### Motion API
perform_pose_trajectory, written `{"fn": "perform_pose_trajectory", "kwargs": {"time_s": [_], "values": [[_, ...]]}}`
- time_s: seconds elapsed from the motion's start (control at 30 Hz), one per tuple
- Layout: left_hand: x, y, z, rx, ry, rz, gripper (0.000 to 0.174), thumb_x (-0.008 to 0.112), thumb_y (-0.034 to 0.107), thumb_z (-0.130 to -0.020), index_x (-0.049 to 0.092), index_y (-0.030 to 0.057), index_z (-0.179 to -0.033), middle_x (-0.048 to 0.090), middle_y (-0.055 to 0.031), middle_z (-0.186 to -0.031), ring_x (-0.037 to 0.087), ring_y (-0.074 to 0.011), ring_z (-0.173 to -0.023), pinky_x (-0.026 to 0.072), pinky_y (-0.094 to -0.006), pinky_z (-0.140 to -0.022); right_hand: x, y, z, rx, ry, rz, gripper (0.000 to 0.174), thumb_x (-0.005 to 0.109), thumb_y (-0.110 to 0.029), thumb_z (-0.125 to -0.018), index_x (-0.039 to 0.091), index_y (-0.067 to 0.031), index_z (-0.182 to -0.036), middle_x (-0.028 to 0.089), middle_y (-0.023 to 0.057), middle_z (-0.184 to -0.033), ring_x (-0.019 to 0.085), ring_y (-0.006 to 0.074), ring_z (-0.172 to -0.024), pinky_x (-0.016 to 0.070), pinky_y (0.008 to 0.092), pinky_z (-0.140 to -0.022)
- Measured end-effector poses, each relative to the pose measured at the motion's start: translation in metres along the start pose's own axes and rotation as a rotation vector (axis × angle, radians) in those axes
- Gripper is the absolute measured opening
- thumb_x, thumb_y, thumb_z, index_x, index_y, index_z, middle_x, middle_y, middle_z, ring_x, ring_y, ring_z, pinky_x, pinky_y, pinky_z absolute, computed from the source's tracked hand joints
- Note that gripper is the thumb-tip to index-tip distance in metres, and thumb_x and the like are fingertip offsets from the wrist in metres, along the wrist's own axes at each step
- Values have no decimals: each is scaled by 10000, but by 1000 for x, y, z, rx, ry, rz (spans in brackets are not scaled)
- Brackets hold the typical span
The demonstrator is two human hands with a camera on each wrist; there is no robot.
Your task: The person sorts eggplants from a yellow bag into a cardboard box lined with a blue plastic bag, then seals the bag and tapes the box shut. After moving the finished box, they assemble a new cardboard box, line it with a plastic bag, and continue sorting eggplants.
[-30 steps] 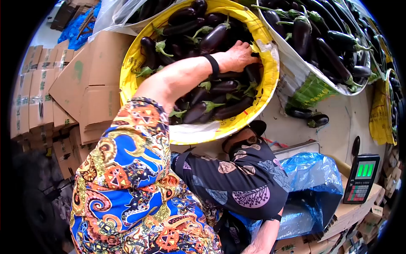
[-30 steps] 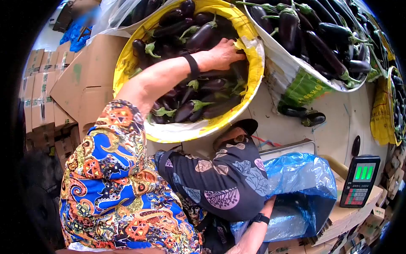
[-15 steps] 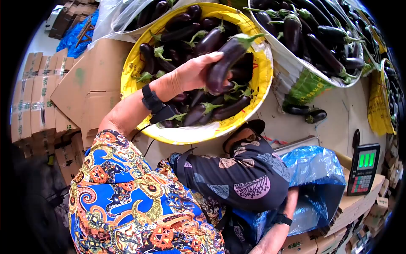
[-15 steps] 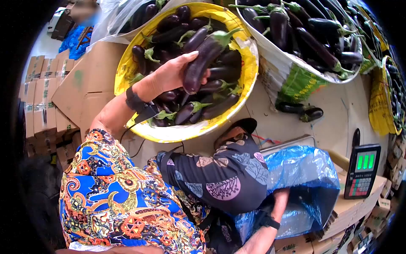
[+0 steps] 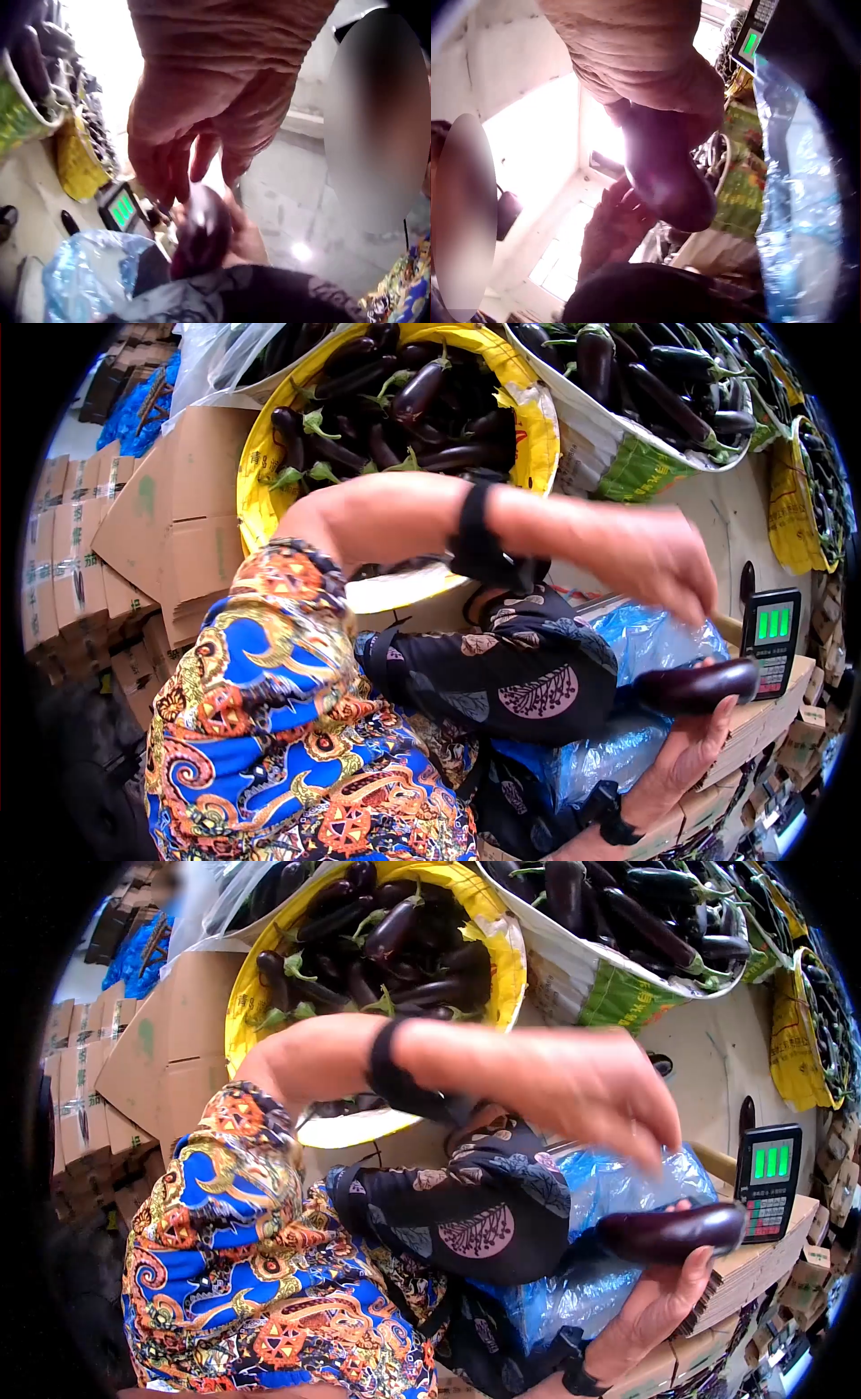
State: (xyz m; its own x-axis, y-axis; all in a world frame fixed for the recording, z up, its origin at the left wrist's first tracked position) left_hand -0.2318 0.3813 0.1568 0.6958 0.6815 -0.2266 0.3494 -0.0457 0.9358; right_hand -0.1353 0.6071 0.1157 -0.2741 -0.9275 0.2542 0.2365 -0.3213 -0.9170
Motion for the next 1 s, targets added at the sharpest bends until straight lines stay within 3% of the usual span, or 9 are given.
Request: {"fn": "perform_pose_trajectory", "kwargs": {"time_s": [0.1,0.2,0.23,0.37,0.47,0.53,0.67,0.8,1.0], "values": [[-87,-78,74,-304,336,-14,387,658,249,-935,616,7,-1234,677,-66,-1033,625,-109,-937,516,-274,-805,-32,40,17,158,-72,-77,633,597,-331,-962,380,8,-1450,537,208,-1355,528,321,-1247,395,473,-1089],[-100,-163,161,-618,347,-125,429,608,280,-955,567,-16,-1262,614,-29,-1012,569,-80,-897,493,-242,-790,-49,63,39,235,-33,-206,681,626,-330,-934,358,12,-1459,514,236,-1385,512,354,-1283,395,485,-1091],[-98,-193,189,-710,343,-376,456,633,264,-867,591,-22,-1219,685,-155,-1036,656,-230,-954,524,-343,-813,-50,65,44,252,-26,-268,691,629,-323,-932,343,5,-1468,505,240,-1394,507,361,-1289,389,490,-1099],[-38,-285,267,-947,253,-485,788,727,382,-740,466,-17,-1369,599,-278,-1207,591,-400,-1115,473,-440,-955,-57,71,54,293,-31,-408,697,621,-314,-945,306,-13,-1489,480,264,-1407,500,380,-1295,377,504,-1112],[-12,-290,260,-1025,293,-727,691,739,414,-762,501,-6,-1257,595,-276,-1132,573,-449,-1078,478,-492,-895,-78,90,47,373,52,-294,489,573,-219,-989,412,-8,-1399,545,231,-1332,541,352,-1239,410,486,-1077],[-16,-283,254,-984,335,-688,654,739,397,-757,528,-6,-1228,614,-267,-1084,600,-405,-1049,484,-481,-875,-115,120,38,398,144,-26,378,611,-193,-973,493,-46,-1301,611,105,-1191,600,243,-1074,462,405,-956],[-39,-255,279,-939,540,213,677,680,284,-764,506,-54,-1324,641,-165,-1216,621,-287,-1130,483,-385,-961,-154,183,31,585,429,367,382,650,-159,-932,516,-58,-1275,614,52,-1120,581,176,-1032,473,347,-875],[-41,-186,265,-558,651,1372,653,577,282,-875,398,-23,-1425,567,-273,-1309,605,-354,-1147,490,-435,-1006,-237,321,16,585,291,105,467,634,-187,-931,486,-50,-1352,584,107,-1243,555,252,-1143,453,378,-957],[-47,-171,258,-506,855,1458,771,540,571,-944,392,-17,-1420,588,-202,-1115,628,-276,-936,574,-389,-816,-231,308,52,673,353,301,370,621,-212,-911,536,-43,-1229,603,158,-1166,573,306,-1107,463,420,-931]]}}
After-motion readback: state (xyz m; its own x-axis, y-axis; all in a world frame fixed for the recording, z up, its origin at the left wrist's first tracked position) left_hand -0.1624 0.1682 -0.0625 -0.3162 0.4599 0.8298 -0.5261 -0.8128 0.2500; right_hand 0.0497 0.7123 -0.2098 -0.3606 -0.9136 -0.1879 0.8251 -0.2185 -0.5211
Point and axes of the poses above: each hand's wrist, its own z-axis away from the middle knuckle, its own x-axis out of the palm, y = z × x, the point moved 9 cm from there along -z, towards the middle knuckle
